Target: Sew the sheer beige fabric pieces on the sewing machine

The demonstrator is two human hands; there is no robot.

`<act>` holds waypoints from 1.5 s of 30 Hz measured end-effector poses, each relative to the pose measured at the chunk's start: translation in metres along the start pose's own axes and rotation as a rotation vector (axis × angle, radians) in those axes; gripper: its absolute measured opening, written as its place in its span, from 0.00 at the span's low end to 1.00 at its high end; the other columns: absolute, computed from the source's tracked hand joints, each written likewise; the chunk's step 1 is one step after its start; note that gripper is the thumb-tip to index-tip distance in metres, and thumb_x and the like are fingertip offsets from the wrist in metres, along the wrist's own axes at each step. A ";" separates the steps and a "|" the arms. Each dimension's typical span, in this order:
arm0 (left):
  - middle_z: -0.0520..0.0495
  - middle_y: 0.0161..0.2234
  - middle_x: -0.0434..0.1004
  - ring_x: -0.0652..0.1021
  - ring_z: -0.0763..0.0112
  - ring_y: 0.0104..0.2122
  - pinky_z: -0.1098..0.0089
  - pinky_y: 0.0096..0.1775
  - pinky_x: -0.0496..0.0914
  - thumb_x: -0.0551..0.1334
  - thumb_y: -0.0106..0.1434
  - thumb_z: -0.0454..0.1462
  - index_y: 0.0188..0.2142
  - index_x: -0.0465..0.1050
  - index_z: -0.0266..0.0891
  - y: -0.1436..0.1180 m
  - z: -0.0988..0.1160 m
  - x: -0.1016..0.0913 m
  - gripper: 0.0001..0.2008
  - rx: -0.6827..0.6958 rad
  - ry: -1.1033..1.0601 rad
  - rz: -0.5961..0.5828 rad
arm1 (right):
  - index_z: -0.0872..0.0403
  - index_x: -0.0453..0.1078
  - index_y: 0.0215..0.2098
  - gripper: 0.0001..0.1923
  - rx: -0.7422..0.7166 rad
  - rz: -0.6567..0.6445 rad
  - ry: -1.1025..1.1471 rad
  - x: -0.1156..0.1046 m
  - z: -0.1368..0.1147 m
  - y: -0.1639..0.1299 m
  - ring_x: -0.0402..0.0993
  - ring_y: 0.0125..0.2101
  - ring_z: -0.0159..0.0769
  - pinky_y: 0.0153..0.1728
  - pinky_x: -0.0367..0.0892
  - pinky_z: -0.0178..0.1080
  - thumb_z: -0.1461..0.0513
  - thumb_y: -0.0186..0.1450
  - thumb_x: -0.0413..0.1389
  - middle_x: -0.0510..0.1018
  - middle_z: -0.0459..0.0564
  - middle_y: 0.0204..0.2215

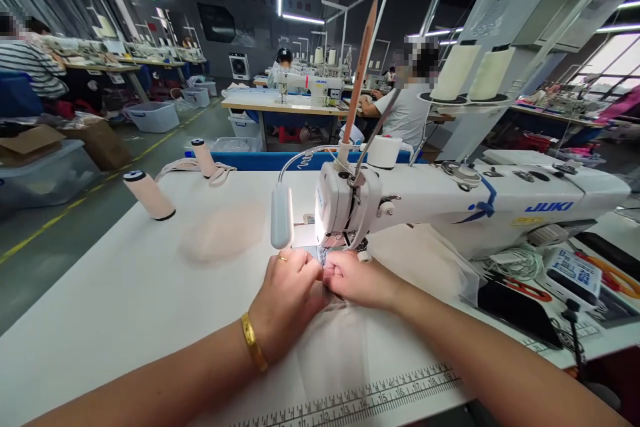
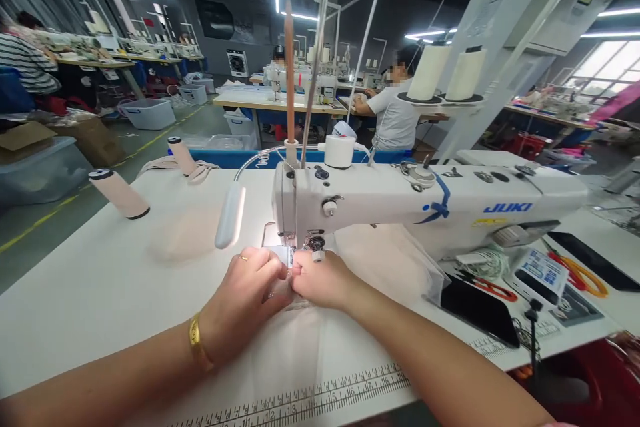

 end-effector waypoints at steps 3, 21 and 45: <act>0.49 0.34 0.77 0.68 0.65 0.35 0.62 0.41 0.63 0.59 0.72 0.30 0.32 0.73 0.40 -0.004 0.004 -0.004 0.11 0.279 -0.009 0.071 | 0.51 0.63 0.26 0.11 0.025 -0.006 0.018 0.000 -0.001 0.001 0.68 0.26 0.31 0.24 0.53 0.33 0.64 0.65 0.58 0.75 0.40 0.25; 0.46 0.38 0.79 0.72 0.59 0.37 0.59 0.40 0.66 0.59 0.71 0.33 0.40 0.78 0.41 -0.006 0.000 0.003 0.08 0.186 0.044 0.020 | 0.52 0.72 0.46 0.12 -0.545 0.360 -0.298 0.014 0.005 -0.035 0.74 0.44 0.43 0.39 0.65 0.42 0.71 0.71 0.51 0.81 0.52 0.43; 0.45 0.41 0.81 0.74 0.57 0.41 0.55 0.45 0.65 0.60 0.72 0.34 0.44 0.78 0.41 -0.002 0.000 0.001 0.07 0.201 0.010 0.024 | 0.53 0.73 0.44 0.15 -0.552 0.475 -0.346 0.007 0.009 -0.042 0.75 0.44 0.44 0.43 0.60 0.46 0.75 0.67 0.52 0.83 0.50 0.50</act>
Point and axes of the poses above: each hand's wrist, its own y-axis towards the middle knuckle, its own x-axis out of the palm, z = x × y, the point moved 4 cm from there along y, towards the middle knuckle
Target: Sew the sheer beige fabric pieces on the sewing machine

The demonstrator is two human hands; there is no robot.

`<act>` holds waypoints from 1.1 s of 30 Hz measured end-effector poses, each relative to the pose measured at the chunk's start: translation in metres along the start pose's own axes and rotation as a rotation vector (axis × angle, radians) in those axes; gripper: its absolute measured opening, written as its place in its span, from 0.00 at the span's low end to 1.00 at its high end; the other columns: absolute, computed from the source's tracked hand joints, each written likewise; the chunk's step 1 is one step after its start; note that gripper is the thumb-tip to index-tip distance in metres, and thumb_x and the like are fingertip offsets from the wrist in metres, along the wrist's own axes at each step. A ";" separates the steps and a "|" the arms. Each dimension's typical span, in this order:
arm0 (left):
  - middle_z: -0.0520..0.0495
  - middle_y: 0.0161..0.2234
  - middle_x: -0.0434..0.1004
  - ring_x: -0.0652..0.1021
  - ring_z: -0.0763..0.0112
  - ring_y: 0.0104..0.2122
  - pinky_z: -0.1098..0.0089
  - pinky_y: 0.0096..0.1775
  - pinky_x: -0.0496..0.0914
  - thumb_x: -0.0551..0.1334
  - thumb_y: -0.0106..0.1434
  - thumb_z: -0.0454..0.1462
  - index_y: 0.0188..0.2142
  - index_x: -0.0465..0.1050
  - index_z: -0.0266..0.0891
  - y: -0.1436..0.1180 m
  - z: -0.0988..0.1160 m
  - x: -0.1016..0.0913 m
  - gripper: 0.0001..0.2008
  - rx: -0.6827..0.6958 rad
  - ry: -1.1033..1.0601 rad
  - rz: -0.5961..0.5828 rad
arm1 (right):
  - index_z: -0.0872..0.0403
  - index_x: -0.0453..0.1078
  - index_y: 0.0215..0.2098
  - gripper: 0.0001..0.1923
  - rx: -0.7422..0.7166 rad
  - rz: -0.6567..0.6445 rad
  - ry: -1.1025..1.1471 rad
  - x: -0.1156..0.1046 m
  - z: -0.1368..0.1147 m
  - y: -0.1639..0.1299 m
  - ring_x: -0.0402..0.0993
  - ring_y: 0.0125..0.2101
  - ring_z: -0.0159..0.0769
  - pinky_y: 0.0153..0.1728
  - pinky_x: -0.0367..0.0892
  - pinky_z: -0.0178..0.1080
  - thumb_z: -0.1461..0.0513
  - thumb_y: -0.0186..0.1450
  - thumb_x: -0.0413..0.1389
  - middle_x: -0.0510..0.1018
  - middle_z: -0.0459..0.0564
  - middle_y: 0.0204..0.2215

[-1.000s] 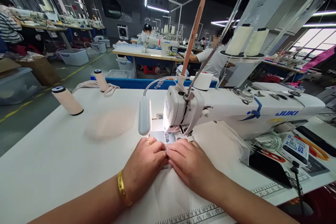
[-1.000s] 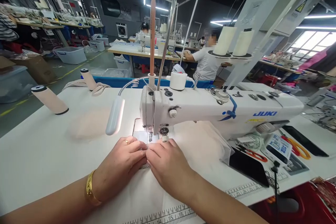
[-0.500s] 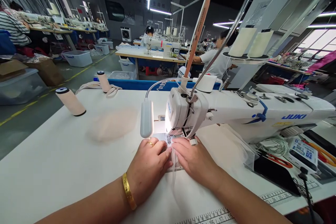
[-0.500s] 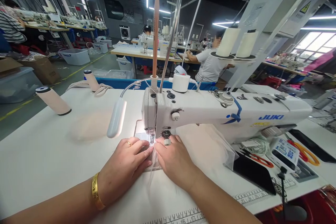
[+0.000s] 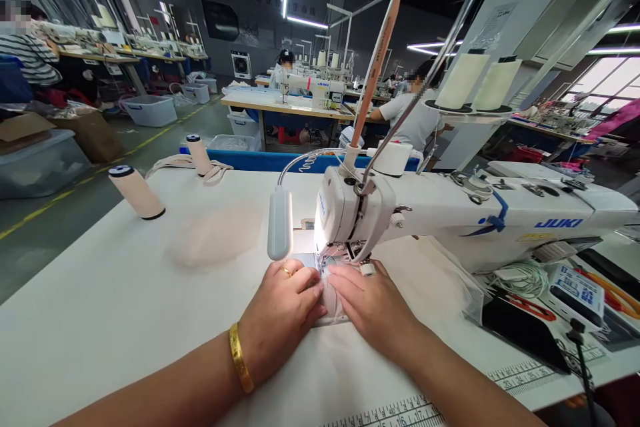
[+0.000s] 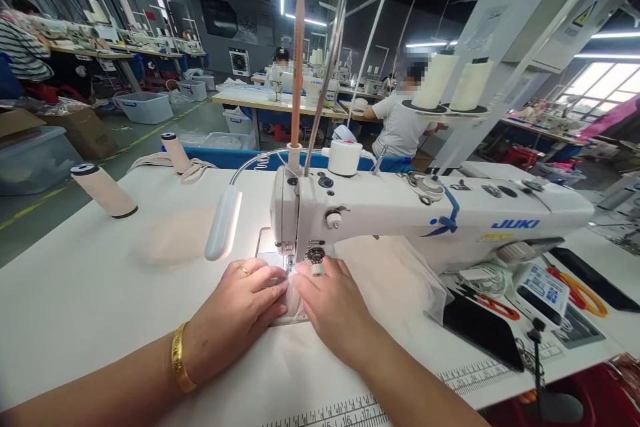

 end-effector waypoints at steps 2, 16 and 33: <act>0.47 0.39 0.81 0.74 0.59 0.41 0.56 0.46 0.64 0.59 0.73 0.33 0.42 0.78 0.42 -0.001 0.001 -0.004 0.08 0.026 -0.040 0.000 | 0.52 0.73 0.43 0.15 -0.040 0.001 0.015 -0.003 -0.004 -0.003 0.74 0.47 0.45 0.43 0.59 0.45 0.75 0.68 0.51 0.84 0.48 0.47; 0.50 0.34 0.80 0.74 0.63 0.38 0.58 0.45 0.63 0.53 0.75 0.30 0.35 0.75 0.41 -0.002 0.000 -0.006 0.15 0.070 -0.099 -0.034 | 0.52 0.69 0.37 0.08 -0.026 -0.188 0.119 -0.008 -0.008 -0.005 0.69 0.37 0.39 0.39 0.57 0.43 0.71 0.68 0.55 0.77 0.45 0.33; 0.48 0.36 0.81 0.74 0.63 0.37 0.59 0.44 0.63 0.54 0.71 0.28 0.39 0.80 0.42 0.008 -0.008 -0.007 0.16 0.141 -0.110 0.034 | 0.51 0.68 0.37 0.12 0.083 -0.159 0.444 -0.006 -0.005 0.001 0.72 0.37 0.37 0.42 0.61 0.41 0.62 0.79 0.48 0.78 0.44 0.34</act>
Point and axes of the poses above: each hand's wrist, its own y-axis towards the middle knuckle, its own x-axis out of the palm, z = x × y, the point moved 4 cm from there along y, towards the middle knuckle
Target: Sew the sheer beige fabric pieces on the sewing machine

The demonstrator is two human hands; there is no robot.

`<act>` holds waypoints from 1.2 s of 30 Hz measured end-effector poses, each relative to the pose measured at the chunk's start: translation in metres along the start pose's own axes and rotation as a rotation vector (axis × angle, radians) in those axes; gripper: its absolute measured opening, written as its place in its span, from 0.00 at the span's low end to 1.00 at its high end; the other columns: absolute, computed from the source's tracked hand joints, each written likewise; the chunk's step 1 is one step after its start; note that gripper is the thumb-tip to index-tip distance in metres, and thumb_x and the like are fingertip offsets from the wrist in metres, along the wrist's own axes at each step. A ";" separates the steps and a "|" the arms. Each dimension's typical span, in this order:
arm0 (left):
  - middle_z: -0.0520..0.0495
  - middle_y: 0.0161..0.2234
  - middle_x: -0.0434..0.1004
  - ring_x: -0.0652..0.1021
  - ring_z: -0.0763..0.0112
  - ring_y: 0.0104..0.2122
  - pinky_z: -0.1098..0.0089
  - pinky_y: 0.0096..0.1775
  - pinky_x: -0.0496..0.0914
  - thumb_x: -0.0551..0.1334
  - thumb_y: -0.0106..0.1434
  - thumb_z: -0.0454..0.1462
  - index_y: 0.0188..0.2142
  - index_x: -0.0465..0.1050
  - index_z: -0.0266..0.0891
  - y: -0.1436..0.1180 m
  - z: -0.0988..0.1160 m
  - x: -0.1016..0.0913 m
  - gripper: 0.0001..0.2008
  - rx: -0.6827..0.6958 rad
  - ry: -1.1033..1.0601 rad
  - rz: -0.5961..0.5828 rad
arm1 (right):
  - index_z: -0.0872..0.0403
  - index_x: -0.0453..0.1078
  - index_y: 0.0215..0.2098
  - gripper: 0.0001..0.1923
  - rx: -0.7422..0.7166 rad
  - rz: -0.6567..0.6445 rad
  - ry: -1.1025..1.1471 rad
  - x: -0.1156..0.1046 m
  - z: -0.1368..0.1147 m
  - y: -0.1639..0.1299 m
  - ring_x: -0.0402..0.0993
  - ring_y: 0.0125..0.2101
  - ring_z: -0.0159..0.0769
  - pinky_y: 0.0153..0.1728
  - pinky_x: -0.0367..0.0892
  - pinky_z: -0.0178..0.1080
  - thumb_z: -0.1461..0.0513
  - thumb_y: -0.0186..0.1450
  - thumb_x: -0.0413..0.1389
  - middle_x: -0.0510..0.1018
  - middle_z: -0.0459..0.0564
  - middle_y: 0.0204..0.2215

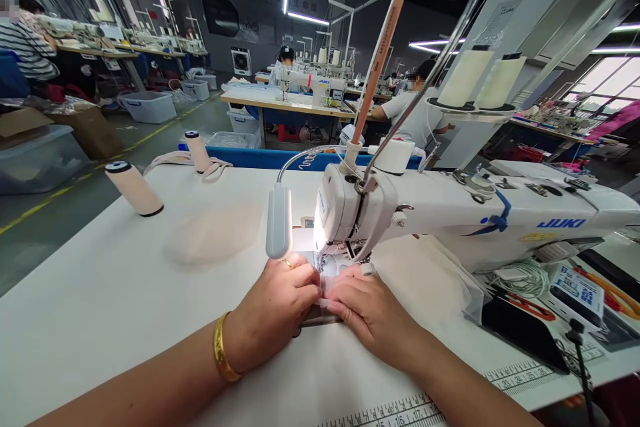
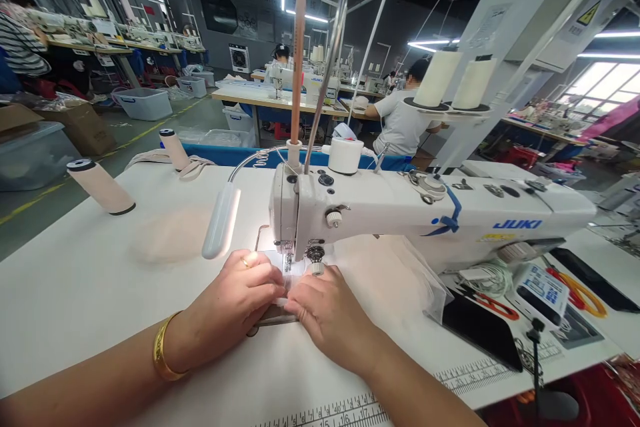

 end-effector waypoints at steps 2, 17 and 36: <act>0.50 0.36 0.82 0.75 0.64 0.38 0.59 0.45 0.62 0.56 0.70 0.26 0.39 0.79 0.42 -0.003 0.002 -0.001 0.14 0.000 -0.013 -0.028 | 0.51 0.68 0.38 0.10 -0.040 -0.043 -0.082 -0.001 -0.003 -0.003 0.71 0.37 0.37 0.41 0.59 0.41 0.60 0.78 0.51 0.78 0.44 0.35; 0.53 0.35 0.83 0.73 0.66 0.35 0.60 0.44 0.59 0.58 0.68 0.25 0.36 0.76 0.42 -0.008 0.006 -0.001 0.12 0.002 0.005 -0.019 | 0.52 0.66 0.35 0.12 -0.074 -0.062 -0.259 -0.003 -0.006 -0.008 0.68 0.37 0.39 0.45 0.57 0.43 0.59 0.77 0.53 0.76 0.45 0.33; 0.50 0.39 0.84 0.77 0.62 0.40 0.58 0.44 0.62 0.55 0.72 0.26 0.41 0.78 0.39 -0.004 -0.008 0.001 0.14 0.035 0.072 -0.053 | 0.52 0.70 0.45 0.02 -0.066 0.030 -0.297 0.003 0.000 -0.005 0.70 0.39 0.42 0.39 0.57 0.43 0.63 0.73 0.57 0.79 0.47 0.40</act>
Point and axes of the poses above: each hand's wrist, its own y-axis towards the middle knuckle, its own x-axis out of the palm, z = x × y, the point moved 4 cm from there along y, towards the middle knuckle
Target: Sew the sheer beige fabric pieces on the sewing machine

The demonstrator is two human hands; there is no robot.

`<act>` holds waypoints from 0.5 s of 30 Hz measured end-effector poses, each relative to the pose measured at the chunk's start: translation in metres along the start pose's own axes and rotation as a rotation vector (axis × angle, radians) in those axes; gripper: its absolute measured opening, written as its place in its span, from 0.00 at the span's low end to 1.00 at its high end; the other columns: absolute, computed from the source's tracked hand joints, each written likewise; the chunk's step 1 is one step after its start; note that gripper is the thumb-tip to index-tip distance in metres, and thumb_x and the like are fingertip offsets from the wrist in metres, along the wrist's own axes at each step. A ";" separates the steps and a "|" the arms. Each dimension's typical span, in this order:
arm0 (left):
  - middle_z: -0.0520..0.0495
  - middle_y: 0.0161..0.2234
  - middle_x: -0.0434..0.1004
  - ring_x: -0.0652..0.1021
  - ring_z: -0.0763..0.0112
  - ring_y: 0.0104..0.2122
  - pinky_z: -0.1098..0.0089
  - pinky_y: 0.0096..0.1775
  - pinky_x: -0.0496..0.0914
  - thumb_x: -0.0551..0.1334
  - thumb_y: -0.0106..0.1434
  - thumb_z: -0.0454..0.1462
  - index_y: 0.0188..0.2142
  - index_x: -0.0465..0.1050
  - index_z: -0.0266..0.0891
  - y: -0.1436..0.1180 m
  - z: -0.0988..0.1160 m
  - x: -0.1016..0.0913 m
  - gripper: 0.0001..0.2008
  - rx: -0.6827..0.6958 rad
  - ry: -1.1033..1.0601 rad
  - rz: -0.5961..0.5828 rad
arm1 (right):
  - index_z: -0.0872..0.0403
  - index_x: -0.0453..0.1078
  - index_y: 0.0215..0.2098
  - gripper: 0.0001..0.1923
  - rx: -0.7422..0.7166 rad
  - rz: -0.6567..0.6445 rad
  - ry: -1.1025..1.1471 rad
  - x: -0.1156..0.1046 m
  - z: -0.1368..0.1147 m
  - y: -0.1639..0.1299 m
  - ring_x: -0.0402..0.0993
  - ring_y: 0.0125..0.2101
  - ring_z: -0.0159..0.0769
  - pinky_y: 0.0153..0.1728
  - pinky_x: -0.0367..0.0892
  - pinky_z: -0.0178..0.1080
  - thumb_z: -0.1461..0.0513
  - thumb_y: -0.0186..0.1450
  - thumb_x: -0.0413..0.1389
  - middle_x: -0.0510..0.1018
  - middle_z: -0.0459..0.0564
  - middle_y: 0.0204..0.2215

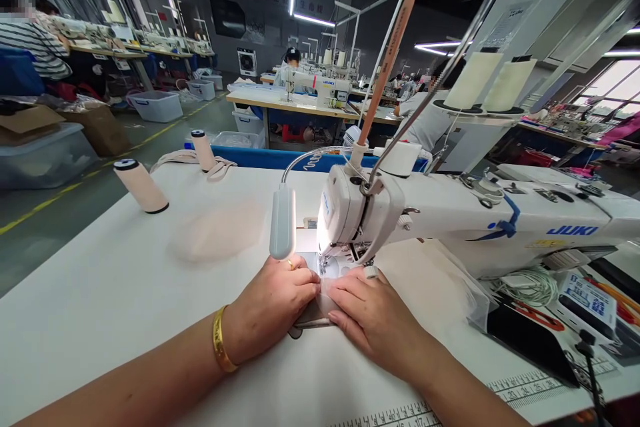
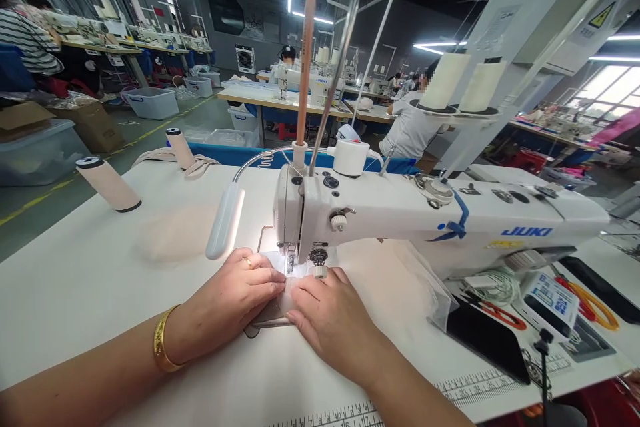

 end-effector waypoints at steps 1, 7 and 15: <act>0.50 0.39 0.84 0.77 0.62 0.40 0.58 0.44 0.62 0.55 0.72 0.26 0.41 0.78 0.39 0.000 0.000 0.000 0.14 -0.005 0.002 -0.002 | 0.52 0.71 0.44 0.02 0.000 0.002 0.003 0.000 0.000 0.000 0.70 0.39 0.41 0.39 0.57 0.42 0.64 0.73 0.58 0.79 0.47 0.40; 0.51 0.40 0.85 0.77 0.63 0.39 0.58 0.44 0.62 0.54 0.72 0.26 0.42 0.79 0.39 -0.001 -0.003 0.001 0.15 -0.009 0.006 0.008 | 0.52 0.71 0.43 0.01 0.008 0.003 0.000 0.004 0.002 0.001 0.71 0.39 0.42 0.39 0.58 0.43 0.65 0.73 0.58 0.79 0.47 0.40; 0.50 0.37 0.84 0.76 0.63 0.36 0.59 0.41 0.64 0.57 0.73 0.28 0.35 0.77 0.38 0.006 -0.005 0.001 0.12 0.011 0.064 0.018 | 0.51 0.71 0.40 0.05 0.034 0.013 -0.023 0.004 0.005 0.006 0.72 0.39 0.43 0.39 0.62 0.43 0.65 0.74 0.55 0.79 0.49 0.38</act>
Point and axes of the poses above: each hand's wrist, its own y-axis towards the middle knuckle, its own x-axis out of the palm, z = x × y, the point moved 4 cm from there along y, towards the middle knuckle
